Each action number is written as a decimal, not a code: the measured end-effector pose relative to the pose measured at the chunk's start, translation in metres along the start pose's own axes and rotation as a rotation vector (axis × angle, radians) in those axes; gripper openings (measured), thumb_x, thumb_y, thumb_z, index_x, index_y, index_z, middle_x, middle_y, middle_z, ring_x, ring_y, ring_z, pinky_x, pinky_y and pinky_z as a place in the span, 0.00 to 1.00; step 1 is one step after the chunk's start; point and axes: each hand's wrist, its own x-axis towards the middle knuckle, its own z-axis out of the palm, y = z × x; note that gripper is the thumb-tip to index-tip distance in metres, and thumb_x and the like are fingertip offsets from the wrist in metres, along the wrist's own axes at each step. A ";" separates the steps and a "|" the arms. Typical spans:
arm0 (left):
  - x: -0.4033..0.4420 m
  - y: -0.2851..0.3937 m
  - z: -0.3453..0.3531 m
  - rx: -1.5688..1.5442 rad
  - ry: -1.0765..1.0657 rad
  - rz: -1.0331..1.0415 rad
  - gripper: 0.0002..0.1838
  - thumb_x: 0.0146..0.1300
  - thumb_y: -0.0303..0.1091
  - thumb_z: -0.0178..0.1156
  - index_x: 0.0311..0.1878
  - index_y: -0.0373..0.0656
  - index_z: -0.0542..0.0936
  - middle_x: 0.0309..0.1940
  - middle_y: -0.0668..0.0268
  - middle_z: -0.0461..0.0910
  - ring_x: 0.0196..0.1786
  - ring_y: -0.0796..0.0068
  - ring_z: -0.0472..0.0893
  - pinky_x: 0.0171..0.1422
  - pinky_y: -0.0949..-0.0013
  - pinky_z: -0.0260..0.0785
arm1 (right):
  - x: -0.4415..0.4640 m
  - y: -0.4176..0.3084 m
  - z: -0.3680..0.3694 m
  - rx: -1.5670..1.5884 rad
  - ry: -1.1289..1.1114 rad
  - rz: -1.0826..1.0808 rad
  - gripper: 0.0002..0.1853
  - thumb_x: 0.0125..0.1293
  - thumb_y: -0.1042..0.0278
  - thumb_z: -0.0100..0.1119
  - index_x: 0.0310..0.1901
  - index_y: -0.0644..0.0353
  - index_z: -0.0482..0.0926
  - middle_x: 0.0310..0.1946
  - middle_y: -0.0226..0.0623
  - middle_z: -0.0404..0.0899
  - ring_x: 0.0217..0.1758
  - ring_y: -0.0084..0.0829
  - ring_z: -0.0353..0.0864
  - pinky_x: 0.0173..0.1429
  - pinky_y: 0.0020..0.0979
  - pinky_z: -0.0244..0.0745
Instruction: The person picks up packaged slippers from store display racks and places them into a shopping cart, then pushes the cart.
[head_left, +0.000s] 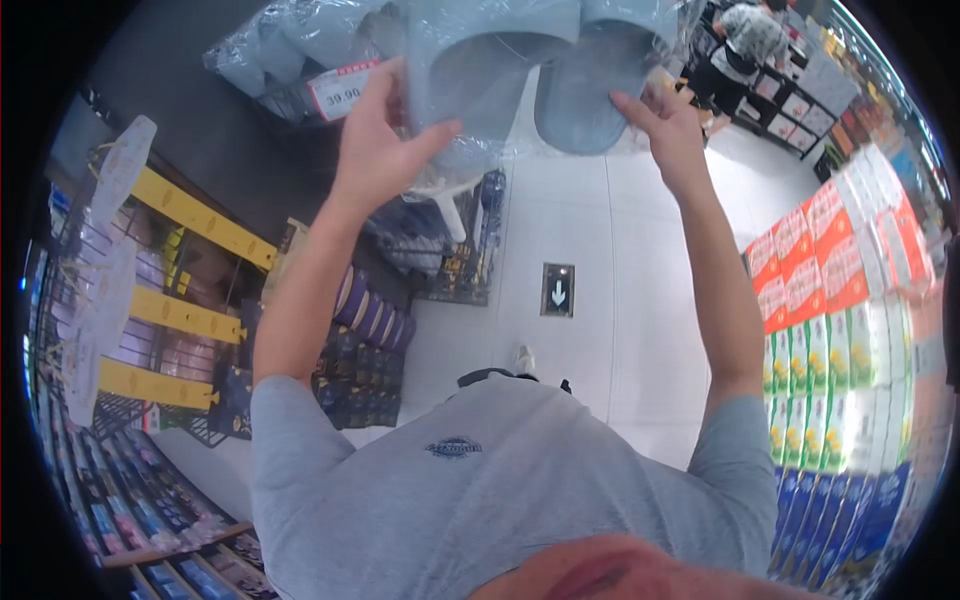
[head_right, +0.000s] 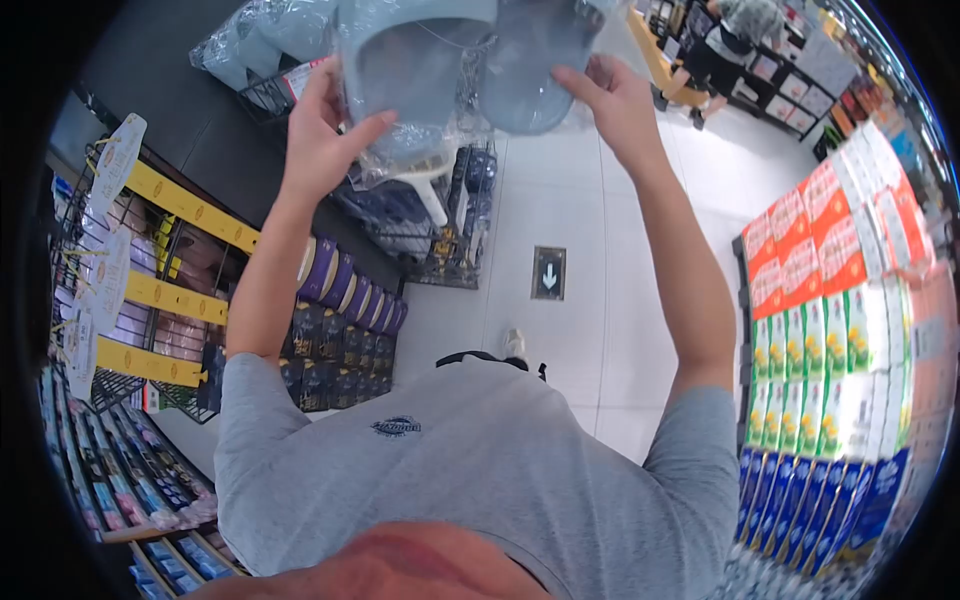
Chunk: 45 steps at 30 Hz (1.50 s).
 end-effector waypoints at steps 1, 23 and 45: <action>0.023 -0.014 -0.007 0.014 0.038 0.034 0.35 0.49 0.27 0.70 0.61 0.34 0.66 0.46 0.58 0.79 0.46 0.72 0.80 0.50 0.69 0.74 | 0.035 -0.005 -0.003 -0.081 -0.046 -0.052 0.18 0.61 0.59 0.65 0.43 0.66 0.79 0.31 0.27 0.78 0.35 0.17 0.72 0.43 0.21 0.66; 0.314 -0.214 0.090 0.808 0.410 -0.530 0.22 0.51 0.34 0.70 0.44 0.29 0.76 0.34 0.53 0.82 0.36 0.65 0.83 0.40 0.65 0.74 | 0.585 0.202 0.128 -0.115 -0.466 -0.531 0.17 0.59 0.67 0.64 0.50 0.61 0.80 0.48 0.43 0.82 0.53 0.37 0.78 0.57 0.36 0.71; 0.328 -0.308 0.091 0.652 0.274 -1.129 0.33 0.46 0.51 0.72 0.43 0.27 0.79 0.34 0.54 0.83 0.34 0.67 0.83 0.38 0.69 0.73 | 0.603 0.305 0.217 -0.174 -0.684 -0.690 0.19 0.62 0.67 0.53 0.55 0.62 0.75 0.48 0.52 0.79 0.52 0.53 0.78 0.56 0.42 0.72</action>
